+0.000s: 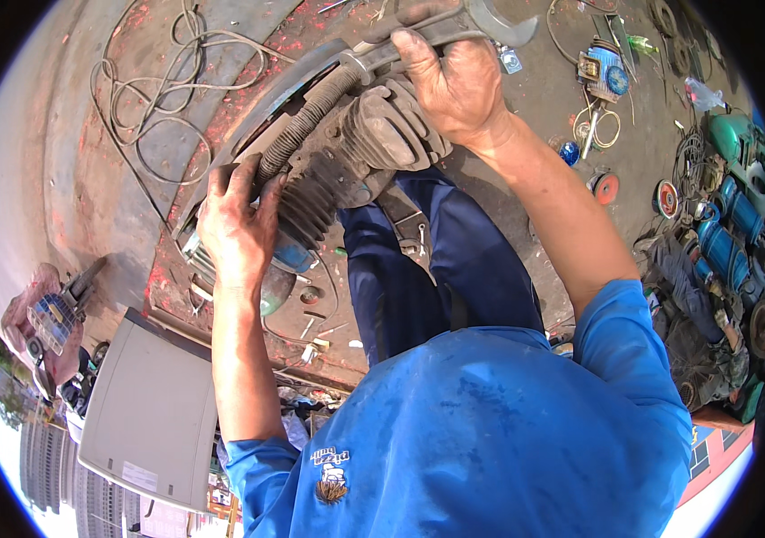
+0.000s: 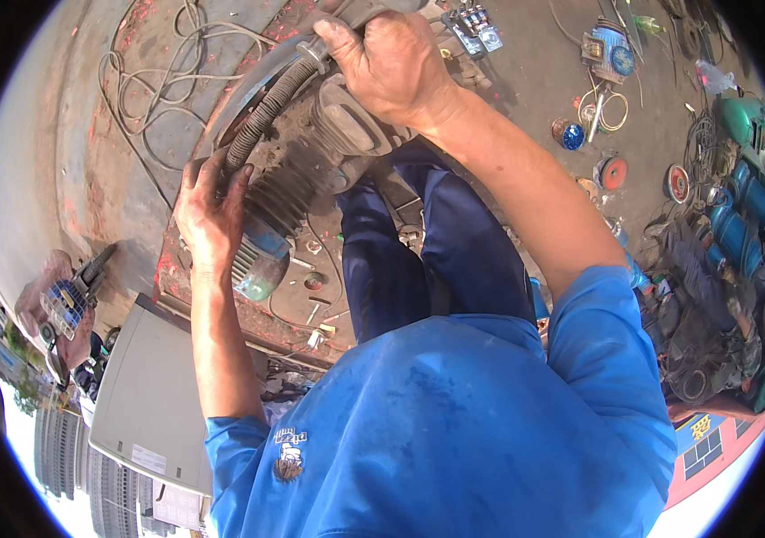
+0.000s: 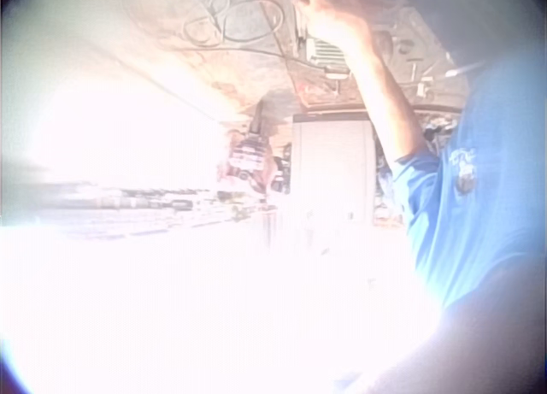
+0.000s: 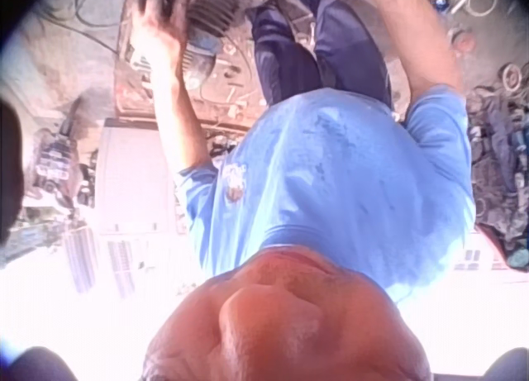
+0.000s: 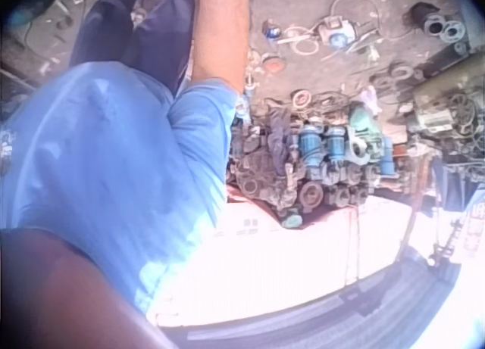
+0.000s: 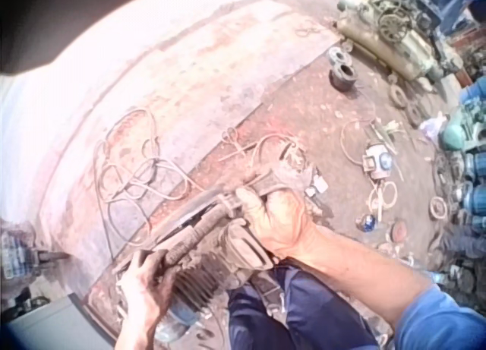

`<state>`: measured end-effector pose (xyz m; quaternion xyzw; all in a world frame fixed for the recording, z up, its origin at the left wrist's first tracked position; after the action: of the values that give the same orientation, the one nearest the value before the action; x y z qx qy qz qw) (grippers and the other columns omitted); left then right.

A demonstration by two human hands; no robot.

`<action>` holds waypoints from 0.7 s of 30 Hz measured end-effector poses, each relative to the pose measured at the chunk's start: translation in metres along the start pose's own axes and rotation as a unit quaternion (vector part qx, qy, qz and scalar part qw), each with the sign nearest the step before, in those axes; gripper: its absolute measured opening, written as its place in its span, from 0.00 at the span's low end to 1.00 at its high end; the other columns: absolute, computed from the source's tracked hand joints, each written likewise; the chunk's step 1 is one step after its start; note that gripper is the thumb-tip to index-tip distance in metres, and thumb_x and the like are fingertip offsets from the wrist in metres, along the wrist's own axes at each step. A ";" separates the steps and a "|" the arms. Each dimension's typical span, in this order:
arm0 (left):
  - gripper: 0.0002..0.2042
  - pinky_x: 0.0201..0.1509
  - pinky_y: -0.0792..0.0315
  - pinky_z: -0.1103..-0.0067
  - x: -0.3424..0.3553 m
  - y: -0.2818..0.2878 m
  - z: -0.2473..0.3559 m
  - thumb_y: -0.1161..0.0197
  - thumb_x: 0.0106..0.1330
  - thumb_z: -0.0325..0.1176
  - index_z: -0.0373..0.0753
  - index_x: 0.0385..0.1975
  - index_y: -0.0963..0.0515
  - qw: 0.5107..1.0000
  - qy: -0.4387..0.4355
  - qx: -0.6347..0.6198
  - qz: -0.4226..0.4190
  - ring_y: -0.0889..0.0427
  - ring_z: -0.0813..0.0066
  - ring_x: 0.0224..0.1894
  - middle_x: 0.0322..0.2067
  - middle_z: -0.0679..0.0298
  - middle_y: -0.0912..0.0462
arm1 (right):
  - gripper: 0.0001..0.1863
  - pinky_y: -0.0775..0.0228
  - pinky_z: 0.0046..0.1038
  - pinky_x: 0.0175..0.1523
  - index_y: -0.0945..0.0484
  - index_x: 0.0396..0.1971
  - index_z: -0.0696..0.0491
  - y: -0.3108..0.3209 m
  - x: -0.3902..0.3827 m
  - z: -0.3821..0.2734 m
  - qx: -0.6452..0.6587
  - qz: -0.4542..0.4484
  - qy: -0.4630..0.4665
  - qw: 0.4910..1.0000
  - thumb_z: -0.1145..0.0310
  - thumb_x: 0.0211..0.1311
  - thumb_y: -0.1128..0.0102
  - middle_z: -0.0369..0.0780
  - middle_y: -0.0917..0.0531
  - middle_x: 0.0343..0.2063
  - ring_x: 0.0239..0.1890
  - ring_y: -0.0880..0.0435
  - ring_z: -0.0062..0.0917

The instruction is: The person uses a wrench to loosen and tighten bolts on a motor assembly, repeatedly adjusting nuts and bolts while holding the motor with one hand. The person also handles a bolt and repositions the motor during the process.

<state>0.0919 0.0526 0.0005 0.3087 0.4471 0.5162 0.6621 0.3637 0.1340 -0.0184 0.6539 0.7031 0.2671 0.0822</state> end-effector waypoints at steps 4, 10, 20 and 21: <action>0.19 0.46 0.21 0.67 0.004 0.000 0.005 0.27 0.64 0.38 0.39 0.52 0.18 1.000 0.005 -0.006 0.001 0.13 0.57 0.41 0.44 0.55 0.17 | 0.11 0.24 0.43 0.40 0.22 0.41 0.59 -0.090 0.105 0.068 -0.084 -0.095 -0.040 0.991 0.66 0.70 0.45 0.51 0.17 0.28 0.34 0.15 0.48; 0.19 0.48 0.22 0.66 0.002 0.003 0.010 0.29 0.65 0.40 0.38 0.53 0.18 1.000 0.018 -0.011 -0.005 0.15 0.52 0.43 0.41 0.53 0.18 | 0.13 0.24 0.42 0.40 0.22 0.39 0.59 -0.155 0.125 0.102 -0.174 -0.249 -0.125 0.945 0.63 0.71 0.46 0.52 0.18 0.26 0.34 0.15 0.47; 0.21 0.47 0.21 0.66 0.004 -0.001 0.005 0.28 0.65 0.40 0.35 0.53 0.19 1.000 -0.011 0.005 -0.004 0.14 0.55 0.42 0.43 0.52 0.18 | 0.09 0.22 0.32 0.44 0.24 0.46 0.58 0.019 -0.006 -0.002 0.028 0.121 0.027 0.992 0.68 0.74 0.42 0.43 0.13 0.38 0.38 0.14 0.32; 0.21 0.48 0.21 0.67 0.004 0.000 0.005 0.28 0.65 0.40 0.35 0.53 0.19 1.000 -0.009 0.011 -0.008 0.14 0.55 0.43 0.43 0.51 0.18 | 0.11 0.22 0.33 0.45 0.27 0.48 0.59 0.017 -0.016 -0.002 0.036 0.080 -0.004 0.996 0.69 0.75 0.42 0.45 0.13 0.39 0.41 0.13 0.33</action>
<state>0.0965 0.0564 0.0012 0.3169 0.4493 0.5034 0.6665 0.3795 0.1176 -0.0126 0.7119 0.6570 0.2450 0.0398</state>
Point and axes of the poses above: each hand's wrist, its own x-axis towards the middle knuckle, its own y-axis out of the back of the hand, z = x × y, the point moved 4 cm from there along x, towards the middle knuckle
